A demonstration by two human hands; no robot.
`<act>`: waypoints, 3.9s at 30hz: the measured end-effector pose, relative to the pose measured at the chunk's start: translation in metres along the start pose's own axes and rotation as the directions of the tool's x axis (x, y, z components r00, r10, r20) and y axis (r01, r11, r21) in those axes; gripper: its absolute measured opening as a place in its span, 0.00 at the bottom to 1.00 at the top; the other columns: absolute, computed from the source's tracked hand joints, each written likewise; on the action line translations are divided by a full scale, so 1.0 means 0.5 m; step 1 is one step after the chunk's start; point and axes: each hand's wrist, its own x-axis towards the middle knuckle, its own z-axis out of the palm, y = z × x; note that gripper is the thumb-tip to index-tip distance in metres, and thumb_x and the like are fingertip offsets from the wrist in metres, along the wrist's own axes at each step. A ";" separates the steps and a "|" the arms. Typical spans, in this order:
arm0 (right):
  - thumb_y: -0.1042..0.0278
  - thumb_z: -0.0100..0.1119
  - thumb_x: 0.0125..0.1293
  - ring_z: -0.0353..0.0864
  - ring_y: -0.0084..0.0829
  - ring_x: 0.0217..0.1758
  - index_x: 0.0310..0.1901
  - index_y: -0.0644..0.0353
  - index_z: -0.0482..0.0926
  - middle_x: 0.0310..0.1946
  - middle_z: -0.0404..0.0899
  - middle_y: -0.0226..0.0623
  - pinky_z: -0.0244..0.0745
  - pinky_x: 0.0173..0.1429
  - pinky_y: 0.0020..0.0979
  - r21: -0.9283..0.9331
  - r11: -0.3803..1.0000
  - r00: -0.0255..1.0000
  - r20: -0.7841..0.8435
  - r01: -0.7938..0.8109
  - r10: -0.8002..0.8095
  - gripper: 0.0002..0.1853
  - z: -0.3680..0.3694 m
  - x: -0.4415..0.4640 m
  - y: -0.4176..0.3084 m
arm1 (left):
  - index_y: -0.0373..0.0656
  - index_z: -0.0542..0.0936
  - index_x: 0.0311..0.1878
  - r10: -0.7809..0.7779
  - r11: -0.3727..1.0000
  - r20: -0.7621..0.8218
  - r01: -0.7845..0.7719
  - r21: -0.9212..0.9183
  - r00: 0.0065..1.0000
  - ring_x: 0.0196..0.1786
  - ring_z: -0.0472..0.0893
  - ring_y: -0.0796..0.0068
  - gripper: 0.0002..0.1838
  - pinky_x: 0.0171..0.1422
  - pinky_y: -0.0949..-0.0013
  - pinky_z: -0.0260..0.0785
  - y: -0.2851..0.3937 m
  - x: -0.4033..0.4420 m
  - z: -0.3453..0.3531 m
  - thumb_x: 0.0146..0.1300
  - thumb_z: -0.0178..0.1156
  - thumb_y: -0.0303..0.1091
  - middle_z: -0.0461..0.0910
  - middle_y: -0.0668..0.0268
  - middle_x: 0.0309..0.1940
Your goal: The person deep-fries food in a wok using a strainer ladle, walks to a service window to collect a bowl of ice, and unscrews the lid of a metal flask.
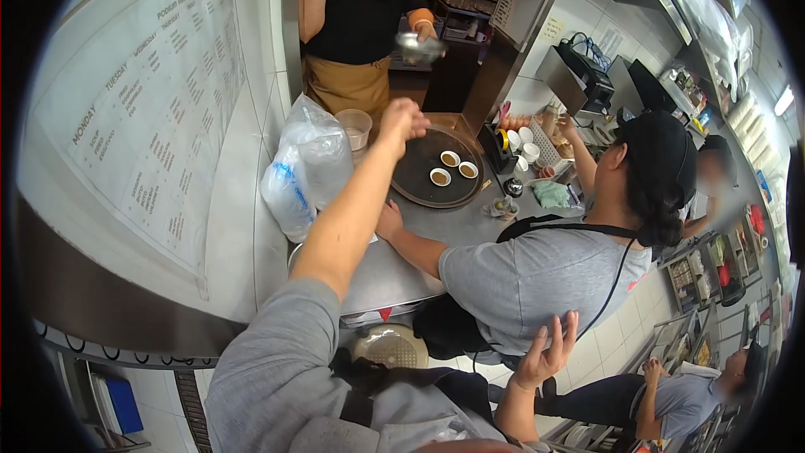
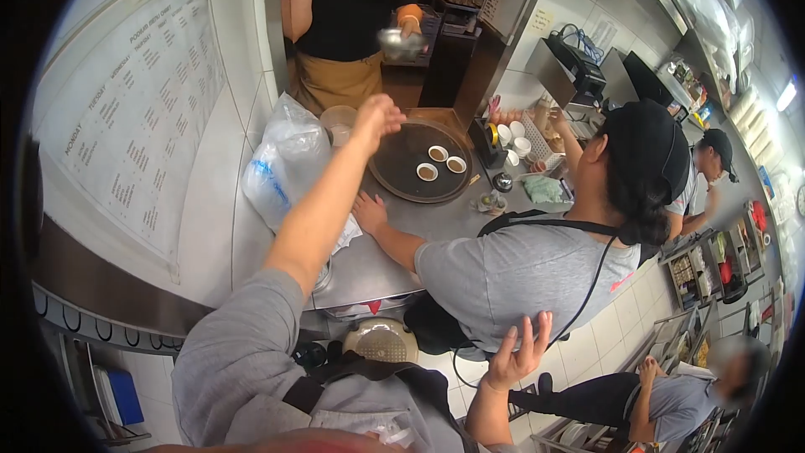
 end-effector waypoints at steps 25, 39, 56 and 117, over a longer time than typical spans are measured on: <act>0.86 0.49 0.55 0.60 0.55 0.67 0.40 0.70 0.80 0.58 0.68 0.54 0.54 0.68 0.48 0.043 0.996 0.992 -0.094 -0.083 0.087 0.12 -0.064 -0.059 0.020 | 0.27 0.51 0.67 -0.334 -0.224 0.061 -0.142 0.964 0.941 0.72 0.40 0.39 0.39 0.66 0.30 0.42 -0.444 -0.677 -0.240 0.55 0.52 0.37 0.42 0.41 0.70; 0.80 0.56 0.58 0.67 0.46 0.63 0.55 0.64 0.73 0.60 0.68 0.49 0.61 0.64 0.36 -0.188 0.953 0.970 -0.078 -0.239 0.229 0.21 -0.135 -0.049 0.050 | 0.35 0.58 0.66 -0.140 -0.340 0.446 -0.466 0.816 0.884 0.73 0.47 0.49 0.31 0.71 0.39 0.37 -0.493 -0.603 -0.321 0.60 0.48 0.36 0.51 0.45 0.68; 0.77 0.58 0.56 0.61 0.48 0.67 0.62 0.62 0.66 0.64 0.61 0.51 0.58 0.67 0.39 -0.309 0.922 0.970 -0.014 -0.234 0.242 0.29 -0.077 -0.066 0.083 | 0.43 0.61 0.65 -0.113 -0.249 0.389 -0.405 0.880 0.914 0.73 0.48 0.56 0.38 0.73 0.45 0.38 -0.453 -0.592 -0.302 0.48 0.60 0.33 0.54 0.52 0.67; 0.59 0.74 0.37 0.60 0.51 0.66 0.54 0.59 0.73 0.61 0.63 0.51 0.52 0.69 0.48 -0.206 0.978 0.998 0.059 0.023 -0.011 0.38 -0.159 0.135 0.091 | 0.43 0.62 0.65 -0.076 -0.223 0.416 -0.422 0.879 0.906 0.73 0.49 0.56 0.43 0.74 0.46 0.36 -0.441 -0.614 -0.299 0.43 0.67 0.39 0.55 0.52 0.67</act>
